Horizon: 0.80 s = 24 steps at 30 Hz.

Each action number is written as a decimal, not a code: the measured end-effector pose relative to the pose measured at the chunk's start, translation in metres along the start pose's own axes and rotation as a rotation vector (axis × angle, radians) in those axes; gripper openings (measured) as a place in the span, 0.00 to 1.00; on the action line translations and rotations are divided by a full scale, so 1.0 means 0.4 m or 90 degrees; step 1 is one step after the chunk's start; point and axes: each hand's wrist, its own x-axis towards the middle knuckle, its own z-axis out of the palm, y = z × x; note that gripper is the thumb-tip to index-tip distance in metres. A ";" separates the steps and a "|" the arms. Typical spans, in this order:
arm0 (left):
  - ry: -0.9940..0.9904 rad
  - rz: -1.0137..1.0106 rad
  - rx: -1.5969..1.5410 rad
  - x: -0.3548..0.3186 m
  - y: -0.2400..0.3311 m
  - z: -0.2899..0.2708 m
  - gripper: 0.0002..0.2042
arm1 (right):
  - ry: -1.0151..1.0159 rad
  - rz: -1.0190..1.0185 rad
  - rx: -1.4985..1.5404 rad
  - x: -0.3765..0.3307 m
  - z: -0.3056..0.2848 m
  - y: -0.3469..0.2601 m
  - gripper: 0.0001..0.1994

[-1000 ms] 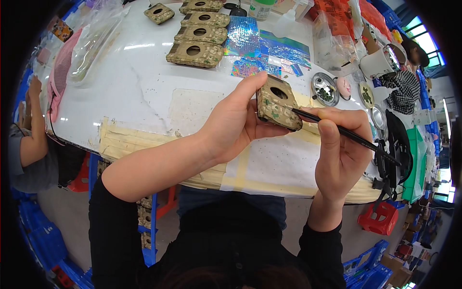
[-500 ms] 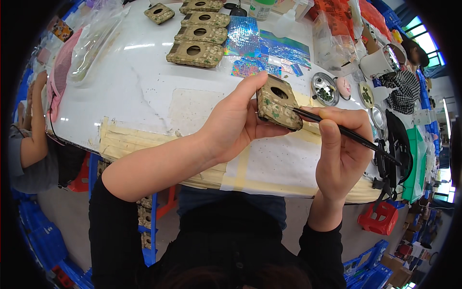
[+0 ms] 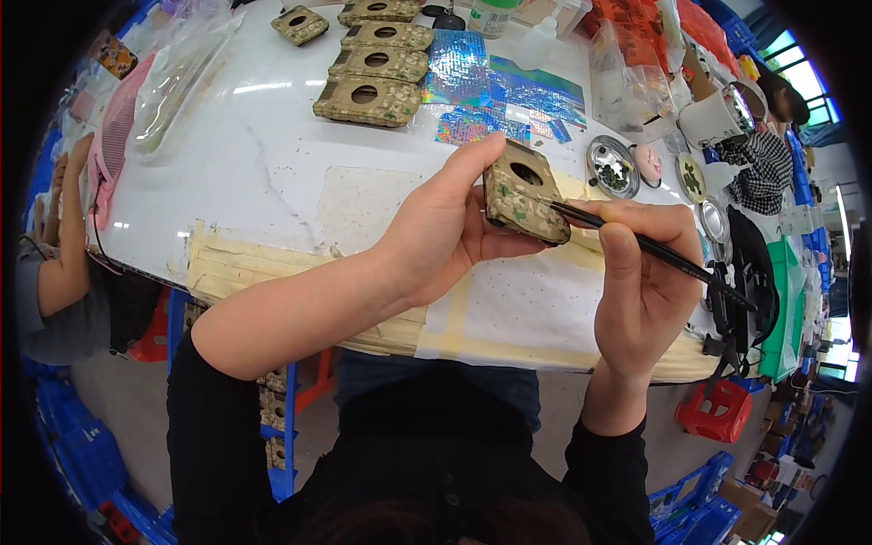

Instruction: Detailing small toy tank models using precision tools and applying components.

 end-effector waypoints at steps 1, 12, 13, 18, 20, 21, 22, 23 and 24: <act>-0.004 -0.001 0.000 0.000 0.000 0.000 0.22 | 0.000 -0.002 0.000 0.000 0.000 0.000 0.05; -0.010 -0.013 -0.011 -0.002 0.003 0.002 0.22 | -0.010 -0.007 0.007 0.001 -0.005 0.001 0.04; -0.010 -0.014 -0.012 -0.001 0.003 0.002 0.22 | -0.011 -0.008 0.011 0.001 -0.006 0.002 0.04; -0.008 -0.014 -0.010 0.001 0.001 -0.001 0.23 | -0.017 0.014 0.007 -0.002 -0.007 -0.002 0.04; -0.012 -0.015 -0.011 0.000 0.003 0.001 0.23 | -0.021 0.016 0.003 -0.002 -0.008 -0.001 0.04; -0.014 -0.016 -0.011 0.000 0.003 0.002 0.23 | -0.022 0.009 0.002 -0.002 -0.009 0.002 0.04; -0.013 -0.017 -0.012 0.000 0.003 0.002 0.23 | -0.024 0.003 0.001 -0.002 -0.009 0.004 0.04; -0.012 -0.019 -0.012 0.000 0.003 0.001 0.23 | -0.022 0.002 0.003 -0.002 -0.009 0.004 0.04; -0.011 -0.020 -0.013 0.000 0.003 0.001 0.23 | -0.021 0.002 0.005 -0.002 -0.009 0.005 0.04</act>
